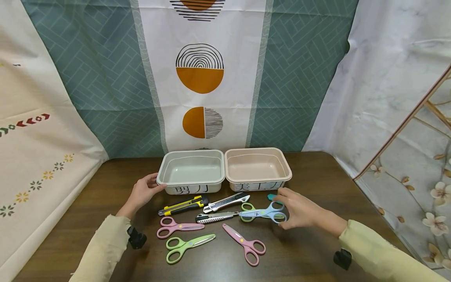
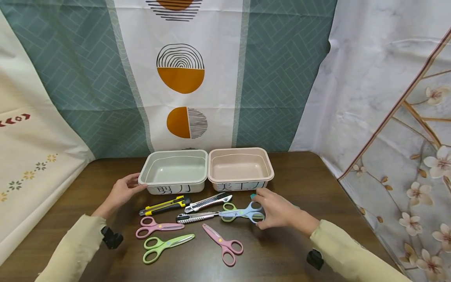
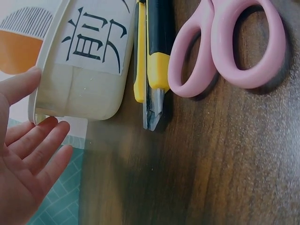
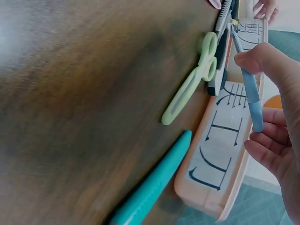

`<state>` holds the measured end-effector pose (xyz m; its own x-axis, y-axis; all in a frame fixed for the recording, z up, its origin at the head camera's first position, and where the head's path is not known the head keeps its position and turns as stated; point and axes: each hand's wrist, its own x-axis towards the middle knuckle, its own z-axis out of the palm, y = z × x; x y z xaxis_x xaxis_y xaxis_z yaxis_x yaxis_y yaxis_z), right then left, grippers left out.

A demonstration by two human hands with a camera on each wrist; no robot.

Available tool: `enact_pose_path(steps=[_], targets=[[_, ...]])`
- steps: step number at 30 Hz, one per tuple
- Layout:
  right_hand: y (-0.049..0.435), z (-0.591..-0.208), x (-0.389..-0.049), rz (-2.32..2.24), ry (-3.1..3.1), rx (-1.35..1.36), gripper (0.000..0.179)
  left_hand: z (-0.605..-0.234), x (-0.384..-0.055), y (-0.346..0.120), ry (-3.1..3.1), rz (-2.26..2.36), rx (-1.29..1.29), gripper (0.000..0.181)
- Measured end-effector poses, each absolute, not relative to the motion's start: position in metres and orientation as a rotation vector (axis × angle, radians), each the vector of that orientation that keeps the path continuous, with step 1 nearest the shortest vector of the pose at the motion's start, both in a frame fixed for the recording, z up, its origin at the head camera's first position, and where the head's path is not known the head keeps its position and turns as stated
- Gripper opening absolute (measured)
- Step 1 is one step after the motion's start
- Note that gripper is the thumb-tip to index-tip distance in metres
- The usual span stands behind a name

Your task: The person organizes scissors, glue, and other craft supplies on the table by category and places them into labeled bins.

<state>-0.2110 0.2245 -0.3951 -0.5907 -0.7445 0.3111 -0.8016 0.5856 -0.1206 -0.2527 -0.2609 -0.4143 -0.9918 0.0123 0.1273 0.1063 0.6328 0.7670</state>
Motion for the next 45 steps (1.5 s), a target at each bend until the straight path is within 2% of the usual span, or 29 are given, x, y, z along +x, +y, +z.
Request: enact_pose_path(steps=[25, 45], targets=[[0.184, -0.361, -0.241, 0.314, -2.431, 1.407, 0.053, -0.413, -0.25, -0.259, -2.74, -1.307, -0.099, 0.063], [0.137, -0.342, -0.264, 0.401, -2.508, 1.349, 0.056, -0.412, -0.25, -0.259, -2.741, -1.274, -0.142, 0.062]])
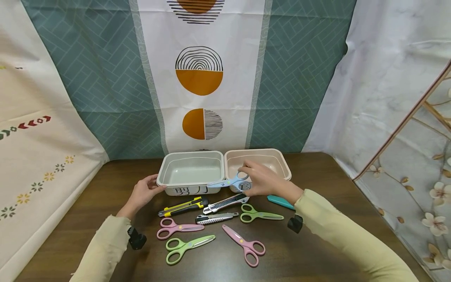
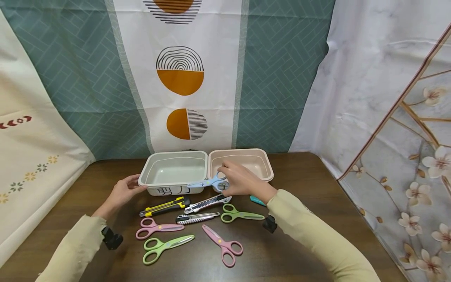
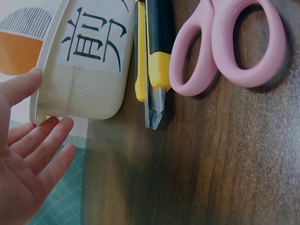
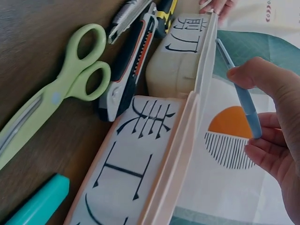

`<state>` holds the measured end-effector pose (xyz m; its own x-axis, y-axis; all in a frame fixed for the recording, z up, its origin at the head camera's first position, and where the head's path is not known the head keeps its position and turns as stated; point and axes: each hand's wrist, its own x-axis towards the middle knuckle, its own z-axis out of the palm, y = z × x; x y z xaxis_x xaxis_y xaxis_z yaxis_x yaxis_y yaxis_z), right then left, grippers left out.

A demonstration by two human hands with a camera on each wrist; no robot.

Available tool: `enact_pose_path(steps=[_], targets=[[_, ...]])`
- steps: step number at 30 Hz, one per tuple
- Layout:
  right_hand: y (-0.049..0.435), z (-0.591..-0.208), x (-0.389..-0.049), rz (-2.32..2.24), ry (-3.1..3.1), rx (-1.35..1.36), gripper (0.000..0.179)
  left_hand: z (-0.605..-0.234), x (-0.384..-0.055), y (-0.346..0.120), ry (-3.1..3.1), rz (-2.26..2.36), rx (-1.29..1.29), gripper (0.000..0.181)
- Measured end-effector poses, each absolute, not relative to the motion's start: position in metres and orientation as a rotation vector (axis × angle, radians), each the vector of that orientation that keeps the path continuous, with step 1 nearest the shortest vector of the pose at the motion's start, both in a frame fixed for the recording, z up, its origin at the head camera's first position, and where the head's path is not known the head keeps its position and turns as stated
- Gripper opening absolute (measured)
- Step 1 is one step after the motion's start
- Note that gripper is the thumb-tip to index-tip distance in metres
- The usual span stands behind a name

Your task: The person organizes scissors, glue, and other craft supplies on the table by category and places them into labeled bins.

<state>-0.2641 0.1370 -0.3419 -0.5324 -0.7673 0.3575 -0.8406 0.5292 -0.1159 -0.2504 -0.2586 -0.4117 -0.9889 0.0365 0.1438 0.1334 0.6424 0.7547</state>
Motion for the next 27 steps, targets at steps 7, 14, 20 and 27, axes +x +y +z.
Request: enact_pose_path(steps=[7, 14, 20, 27], targets=[[0.124, -0.339, -0.267, 0.386, -2.496, 1.349, 0.055, -0.416, -0.253, -0.261, -2.751, -1.284, -0.129, 0.063], [0.113, -0.335, -0.27, 0.361, -2.47, 1.337, 0.053, -0.414, -0.254, -0.26, -2.75, -1.28, -0.132, 0.065], [0.106, -0.333, -0.277, 0.392, -2.476, 1.338, 0.05, -0.411, -0.253, -0.258, -2.764, -1.263, -0.131, 0.064], [0.1, -0.331, -0.289, 0.398, -2.485, 1.327, 0.053, -0.41, -0.25, -0.256, -2.767, -1.248, -0.141, 0.063]])
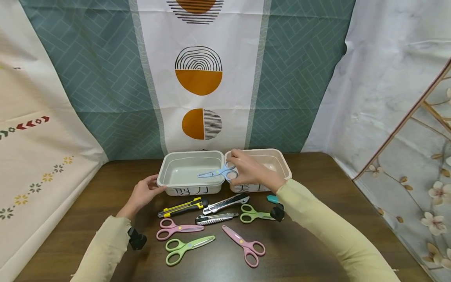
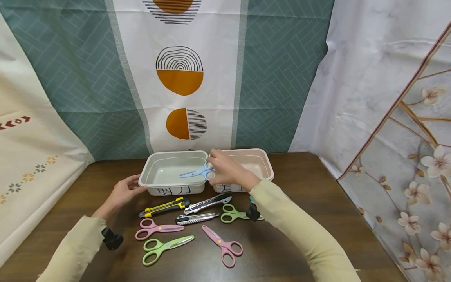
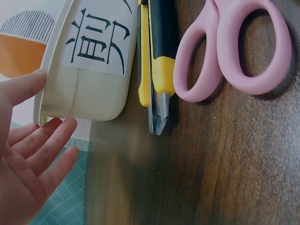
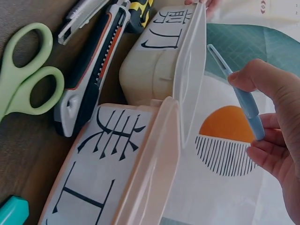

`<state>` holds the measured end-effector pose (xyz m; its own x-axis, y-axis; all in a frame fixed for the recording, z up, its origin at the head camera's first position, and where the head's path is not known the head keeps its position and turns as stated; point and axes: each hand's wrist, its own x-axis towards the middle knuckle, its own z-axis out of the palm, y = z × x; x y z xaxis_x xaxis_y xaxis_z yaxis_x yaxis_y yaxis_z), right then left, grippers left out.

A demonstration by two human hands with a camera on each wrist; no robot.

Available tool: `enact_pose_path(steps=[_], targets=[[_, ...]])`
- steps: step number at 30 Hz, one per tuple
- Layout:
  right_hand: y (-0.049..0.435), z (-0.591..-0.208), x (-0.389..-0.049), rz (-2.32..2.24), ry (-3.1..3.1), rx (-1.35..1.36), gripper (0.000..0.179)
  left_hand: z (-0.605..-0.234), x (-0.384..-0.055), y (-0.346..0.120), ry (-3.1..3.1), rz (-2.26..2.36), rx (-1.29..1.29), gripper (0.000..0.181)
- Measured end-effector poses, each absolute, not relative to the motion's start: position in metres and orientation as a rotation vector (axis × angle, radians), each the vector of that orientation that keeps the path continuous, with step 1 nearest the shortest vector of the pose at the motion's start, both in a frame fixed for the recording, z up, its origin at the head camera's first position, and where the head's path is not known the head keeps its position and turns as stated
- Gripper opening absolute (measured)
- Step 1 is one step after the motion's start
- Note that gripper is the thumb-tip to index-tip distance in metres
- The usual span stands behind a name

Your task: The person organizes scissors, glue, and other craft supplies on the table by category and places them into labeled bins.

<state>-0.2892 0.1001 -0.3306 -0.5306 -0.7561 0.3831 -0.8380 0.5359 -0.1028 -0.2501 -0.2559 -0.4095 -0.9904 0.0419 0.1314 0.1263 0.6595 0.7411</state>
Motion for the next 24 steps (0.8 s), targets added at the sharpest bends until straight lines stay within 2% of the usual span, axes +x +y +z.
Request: enact_pose_path(steps=[24], targets=[[0.08, -0.321, -0.307, 0.36, -2.575, 1.339, 0.052, -0.408, -0.249, -0.255, -2.773, -1.177, -0.16, 0.059]])
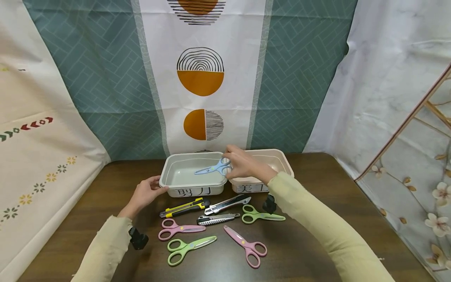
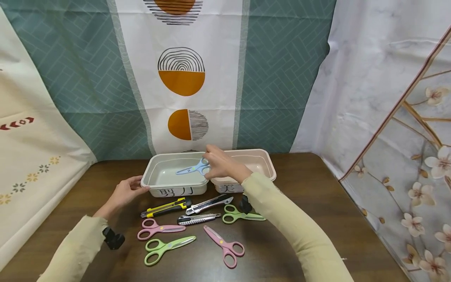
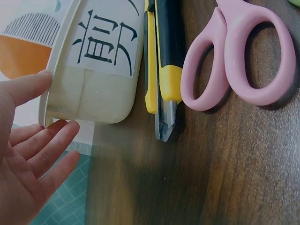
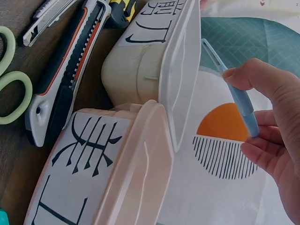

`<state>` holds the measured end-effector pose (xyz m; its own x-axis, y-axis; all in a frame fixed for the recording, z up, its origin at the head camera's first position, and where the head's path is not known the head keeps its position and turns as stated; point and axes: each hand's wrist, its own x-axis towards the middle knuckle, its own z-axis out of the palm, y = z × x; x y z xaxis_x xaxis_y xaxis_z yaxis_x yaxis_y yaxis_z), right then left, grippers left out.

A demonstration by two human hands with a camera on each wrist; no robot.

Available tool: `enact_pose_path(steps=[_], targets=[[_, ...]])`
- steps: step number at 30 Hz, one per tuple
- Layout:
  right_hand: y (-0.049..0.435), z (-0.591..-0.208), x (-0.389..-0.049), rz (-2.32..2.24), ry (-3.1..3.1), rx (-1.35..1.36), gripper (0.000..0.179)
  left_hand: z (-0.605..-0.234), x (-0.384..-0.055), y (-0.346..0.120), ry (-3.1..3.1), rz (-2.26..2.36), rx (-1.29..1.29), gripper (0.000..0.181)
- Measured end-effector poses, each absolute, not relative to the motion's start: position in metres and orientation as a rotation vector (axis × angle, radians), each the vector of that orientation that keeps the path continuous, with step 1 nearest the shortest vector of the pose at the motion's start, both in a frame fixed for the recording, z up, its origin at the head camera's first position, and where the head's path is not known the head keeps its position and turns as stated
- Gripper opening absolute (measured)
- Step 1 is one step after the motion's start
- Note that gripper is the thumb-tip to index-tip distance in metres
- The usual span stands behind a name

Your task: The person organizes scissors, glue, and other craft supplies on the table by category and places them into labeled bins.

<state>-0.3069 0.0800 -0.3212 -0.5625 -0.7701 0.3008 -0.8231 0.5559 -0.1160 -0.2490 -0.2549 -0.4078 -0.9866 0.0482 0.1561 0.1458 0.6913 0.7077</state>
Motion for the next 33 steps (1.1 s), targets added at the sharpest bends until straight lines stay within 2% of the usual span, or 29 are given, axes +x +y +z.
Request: enact_pose_path(steps=[5, 16, 28, 33], targets=[[0.078, -0.323, -0.31, 0.352, -2.581, 1.353, 0.054, -0.408, -0.249, -0.255, -2.779, -1.176, -0.171, 0.059], [0.067, -0.329, -0.315, 0.359, -2.572, 1.368, 0.046, -0.409, -0.247, -0.256, -2.774, -1.203, -0.162, 0.06], [0.061, -0.335, -0.321, 0.447, -2.603, 1.32, 0.05, -0.409, -0.247, -0.256, -2.765, -1.207, -0.151, 0.061], [0.058, -0.341, -0.322, 0.481, -2.643, 1.284, 0.046, -0.41, -0.246, -0.255, -2.764, -1.218, -0.144, 0.061]])
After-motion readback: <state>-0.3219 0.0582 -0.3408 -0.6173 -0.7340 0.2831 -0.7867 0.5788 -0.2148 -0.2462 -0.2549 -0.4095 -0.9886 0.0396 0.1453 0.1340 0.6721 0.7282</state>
